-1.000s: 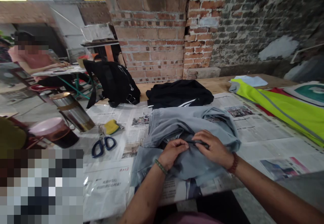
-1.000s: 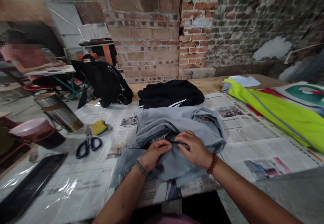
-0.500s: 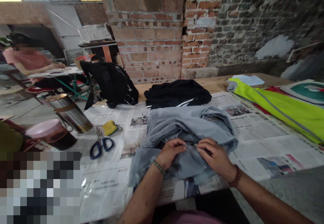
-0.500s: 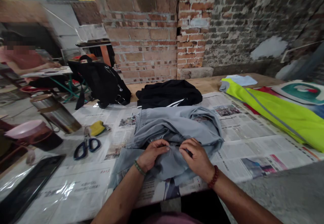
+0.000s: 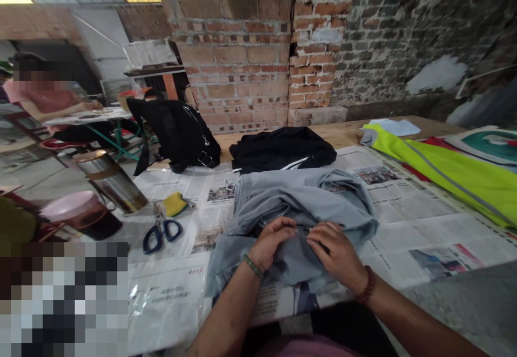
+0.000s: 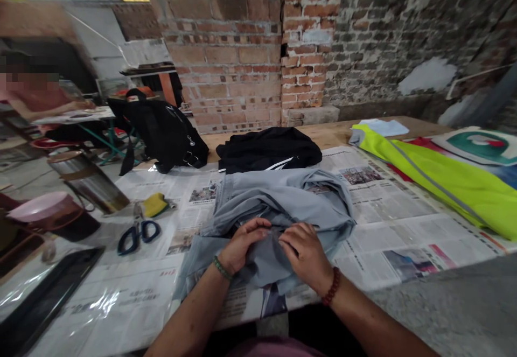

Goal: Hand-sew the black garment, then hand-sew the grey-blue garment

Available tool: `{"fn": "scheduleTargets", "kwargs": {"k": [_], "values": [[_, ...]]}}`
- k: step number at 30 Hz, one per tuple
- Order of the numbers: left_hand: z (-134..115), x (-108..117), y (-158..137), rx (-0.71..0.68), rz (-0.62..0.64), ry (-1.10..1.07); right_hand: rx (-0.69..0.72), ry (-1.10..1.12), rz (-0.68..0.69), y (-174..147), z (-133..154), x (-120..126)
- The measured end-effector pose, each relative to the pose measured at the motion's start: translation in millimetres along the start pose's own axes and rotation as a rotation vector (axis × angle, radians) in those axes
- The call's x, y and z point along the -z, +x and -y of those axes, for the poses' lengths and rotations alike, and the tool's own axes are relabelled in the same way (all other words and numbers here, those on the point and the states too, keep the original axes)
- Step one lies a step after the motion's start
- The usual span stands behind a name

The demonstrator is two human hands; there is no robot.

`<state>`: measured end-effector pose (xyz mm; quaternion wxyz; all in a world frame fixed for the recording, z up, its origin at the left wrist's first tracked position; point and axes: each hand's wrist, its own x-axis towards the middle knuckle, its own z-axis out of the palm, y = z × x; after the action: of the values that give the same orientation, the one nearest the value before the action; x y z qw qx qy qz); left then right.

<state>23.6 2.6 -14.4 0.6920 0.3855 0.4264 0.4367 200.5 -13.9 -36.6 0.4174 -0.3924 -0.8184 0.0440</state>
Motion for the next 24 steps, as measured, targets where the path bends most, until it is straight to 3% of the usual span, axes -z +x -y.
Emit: {"fn": "scheduleTargets", "kwargs": {"k": [19,24], "values": [[7,-2,4,0.021,-0.036,0.008,0.006,0.007,0.004,-13,16,6],[7,-3,4,0.042,-0.017,0.003,-0.069,-0.015,-0.059,-14,11,7]]}}
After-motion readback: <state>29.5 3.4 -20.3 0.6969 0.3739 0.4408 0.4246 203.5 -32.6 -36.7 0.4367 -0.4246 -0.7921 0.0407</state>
